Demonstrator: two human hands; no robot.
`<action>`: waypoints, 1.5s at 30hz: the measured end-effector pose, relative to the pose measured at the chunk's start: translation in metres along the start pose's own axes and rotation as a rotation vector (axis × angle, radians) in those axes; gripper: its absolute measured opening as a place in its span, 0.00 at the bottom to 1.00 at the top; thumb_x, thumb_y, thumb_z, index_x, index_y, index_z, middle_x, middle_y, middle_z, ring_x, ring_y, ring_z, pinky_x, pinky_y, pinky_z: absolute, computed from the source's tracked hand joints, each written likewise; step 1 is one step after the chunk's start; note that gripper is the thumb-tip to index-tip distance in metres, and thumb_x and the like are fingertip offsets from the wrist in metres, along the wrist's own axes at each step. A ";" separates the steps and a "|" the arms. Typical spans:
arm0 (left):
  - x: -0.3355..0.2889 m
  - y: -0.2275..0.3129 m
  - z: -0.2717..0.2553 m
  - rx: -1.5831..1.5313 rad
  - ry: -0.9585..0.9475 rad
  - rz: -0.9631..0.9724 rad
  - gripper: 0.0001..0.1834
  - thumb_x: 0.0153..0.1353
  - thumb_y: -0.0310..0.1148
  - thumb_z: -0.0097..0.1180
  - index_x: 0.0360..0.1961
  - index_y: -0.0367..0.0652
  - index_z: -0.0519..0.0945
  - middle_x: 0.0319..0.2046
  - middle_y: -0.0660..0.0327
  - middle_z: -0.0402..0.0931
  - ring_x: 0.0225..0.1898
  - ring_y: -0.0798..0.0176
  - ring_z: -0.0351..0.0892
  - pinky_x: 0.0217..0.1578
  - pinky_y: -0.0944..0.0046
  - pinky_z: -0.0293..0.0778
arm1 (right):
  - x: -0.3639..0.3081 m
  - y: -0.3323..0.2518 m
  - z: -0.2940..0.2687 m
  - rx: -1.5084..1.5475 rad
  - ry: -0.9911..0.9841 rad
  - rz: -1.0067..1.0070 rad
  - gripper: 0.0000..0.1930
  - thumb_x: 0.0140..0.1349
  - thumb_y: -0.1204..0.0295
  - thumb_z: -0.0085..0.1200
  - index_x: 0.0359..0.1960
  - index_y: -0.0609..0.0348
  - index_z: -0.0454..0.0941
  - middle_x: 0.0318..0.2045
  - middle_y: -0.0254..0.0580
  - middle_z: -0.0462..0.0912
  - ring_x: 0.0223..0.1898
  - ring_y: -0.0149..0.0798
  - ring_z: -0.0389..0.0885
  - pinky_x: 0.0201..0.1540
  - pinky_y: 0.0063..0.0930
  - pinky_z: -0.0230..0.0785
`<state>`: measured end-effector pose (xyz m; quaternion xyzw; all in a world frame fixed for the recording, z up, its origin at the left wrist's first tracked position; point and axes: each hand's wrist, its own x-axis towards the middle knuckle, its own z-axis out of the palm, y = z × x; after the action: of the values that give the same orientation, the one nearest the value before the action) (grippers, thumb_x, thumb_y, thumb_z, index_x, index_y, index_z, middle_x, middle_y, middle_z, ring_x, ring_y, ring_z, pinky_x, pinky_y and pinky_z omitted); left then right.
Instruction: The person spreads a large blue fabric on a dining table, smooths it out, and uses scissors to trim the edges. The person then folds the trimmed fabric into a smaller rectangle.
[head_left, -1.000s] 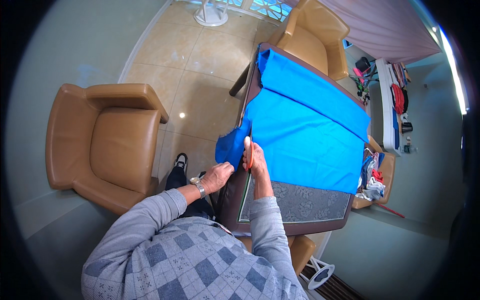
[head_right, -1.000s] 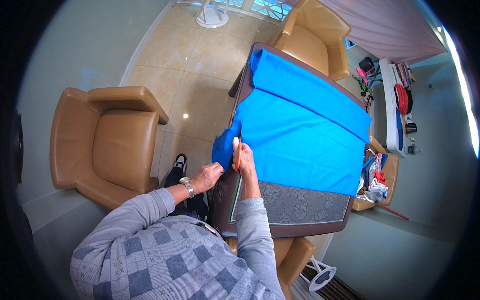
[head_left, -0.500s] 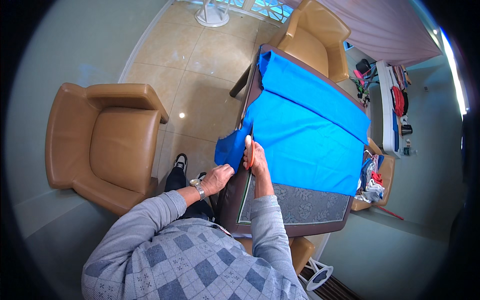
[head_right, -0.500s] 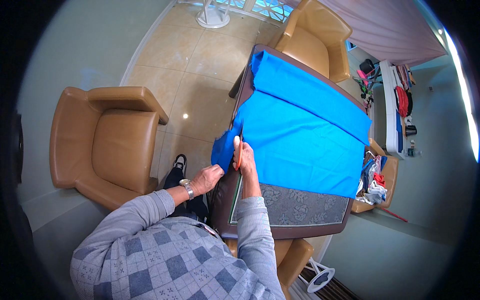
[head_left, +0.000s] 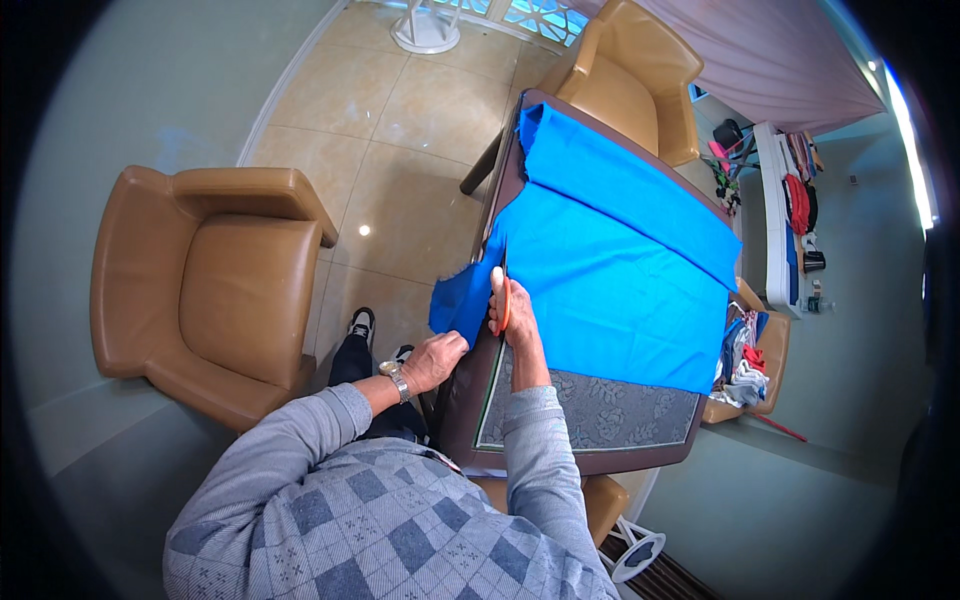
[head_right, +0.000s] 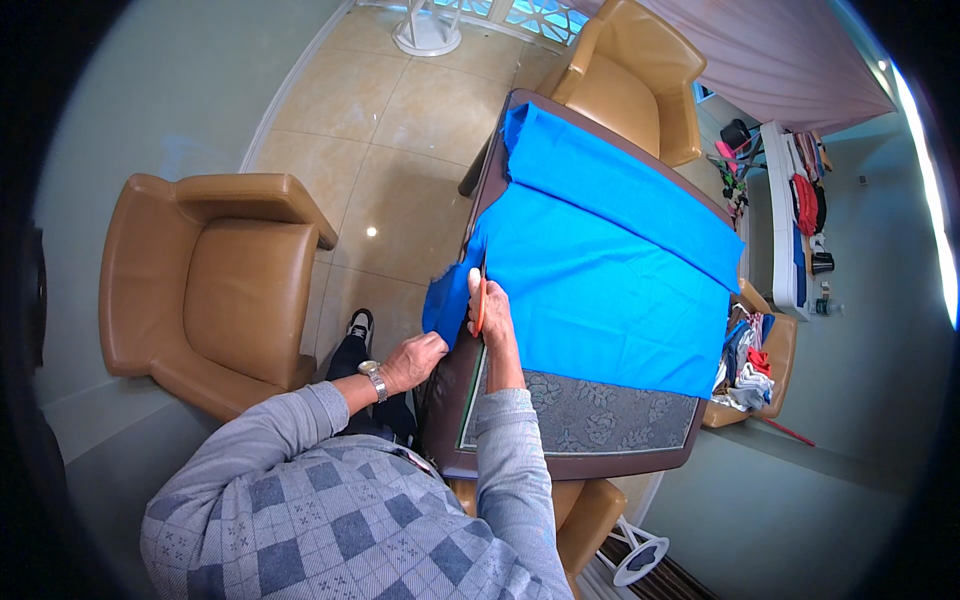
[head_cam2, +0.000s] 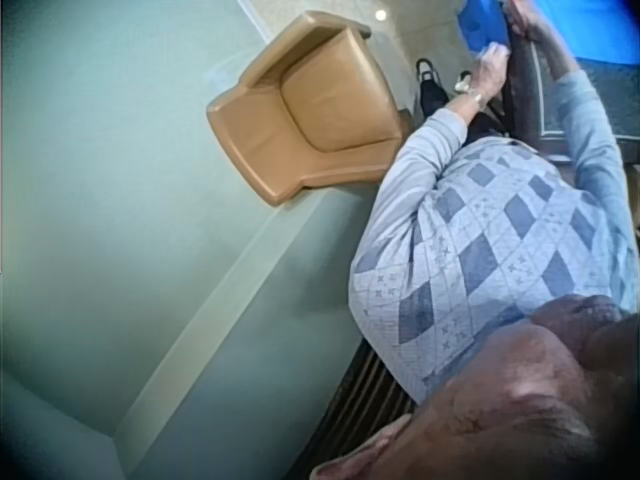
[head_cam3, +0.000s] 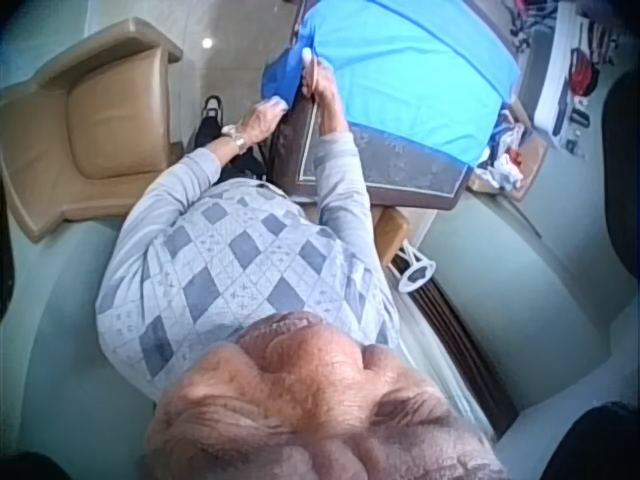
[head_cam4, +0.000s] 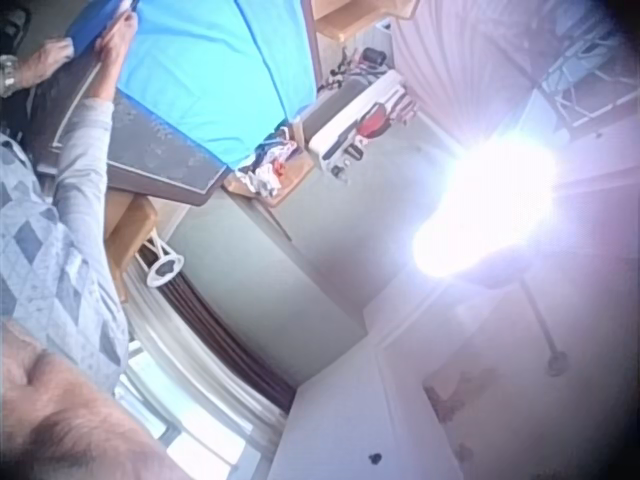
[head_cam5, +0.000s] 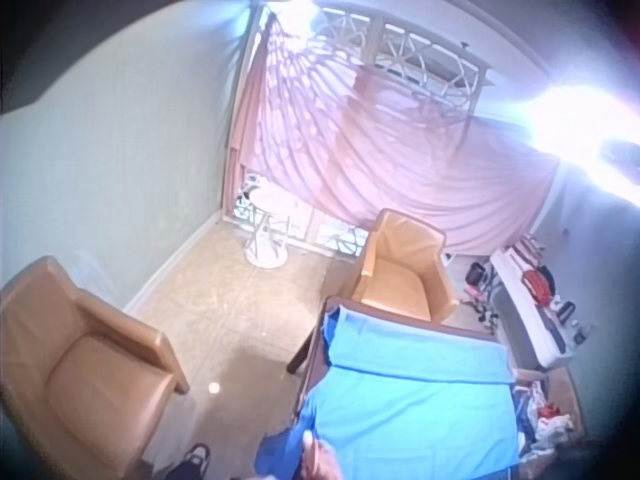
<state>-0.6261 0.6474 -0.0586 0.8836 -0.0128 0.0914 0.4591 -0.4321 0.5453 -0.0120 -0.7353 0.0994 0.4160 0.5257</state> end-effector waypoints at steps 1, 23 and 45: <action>0.000 0.000 0.001 0.000 -0.002 -0.005 0.01 0.72 0.25 0.56 0.42 0.41 0.77 0.37 0.51 0.77 0.41 0.44 0.83 0.43 0.49 0.82 | 0.000 0.000 0.000 -0.002 0.002 0.000 0.27 0.73 0.36 0.60 0.37 0.47 0.71 0.22 0.24 0.67 0.18 0.24 0.66 0.17 0.25 0.63; 0.000 -0.003 0.001 -0.016 -0.013 0.004 0.03 0.70 0.24 0.57 0.43 0.40 0.79 0.39 0.51 0.78 0.42 0.43 0.83 0.43 0.48 0.82 | 0.007 -0.008 0.001 0.041 -0.012 -0.016 0.29 0.72 0.35 0.60 0.39 0.49 0.72 0.23 0.27 0.69 0.18 0.27 0.68 0.18 0.26 0.64; 0.001 -0.006 0.002 -0.036 -0.017 -0.011 0.02 0.70 0.24 0.57 0.42 0.39 0.79 0.39 0.50 0.78 0.42 0.41 0.83 0.43 0.47 0.82 | 0.016 -0.012 0.003 0.088 -0.013 -0.005 0.28 0.71 0.35 0.61 0.41 0.45 0.71 0.25 0.26 0.71 0.20 0.28 0.70 0.19 0.28 0.69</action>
<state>-0.6244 0.6499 -0.0646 0.8760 -0.0134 0.0812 0.4753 -0.4168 0.5578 -0.0161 -0.7091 0.1122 0.4146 0.5592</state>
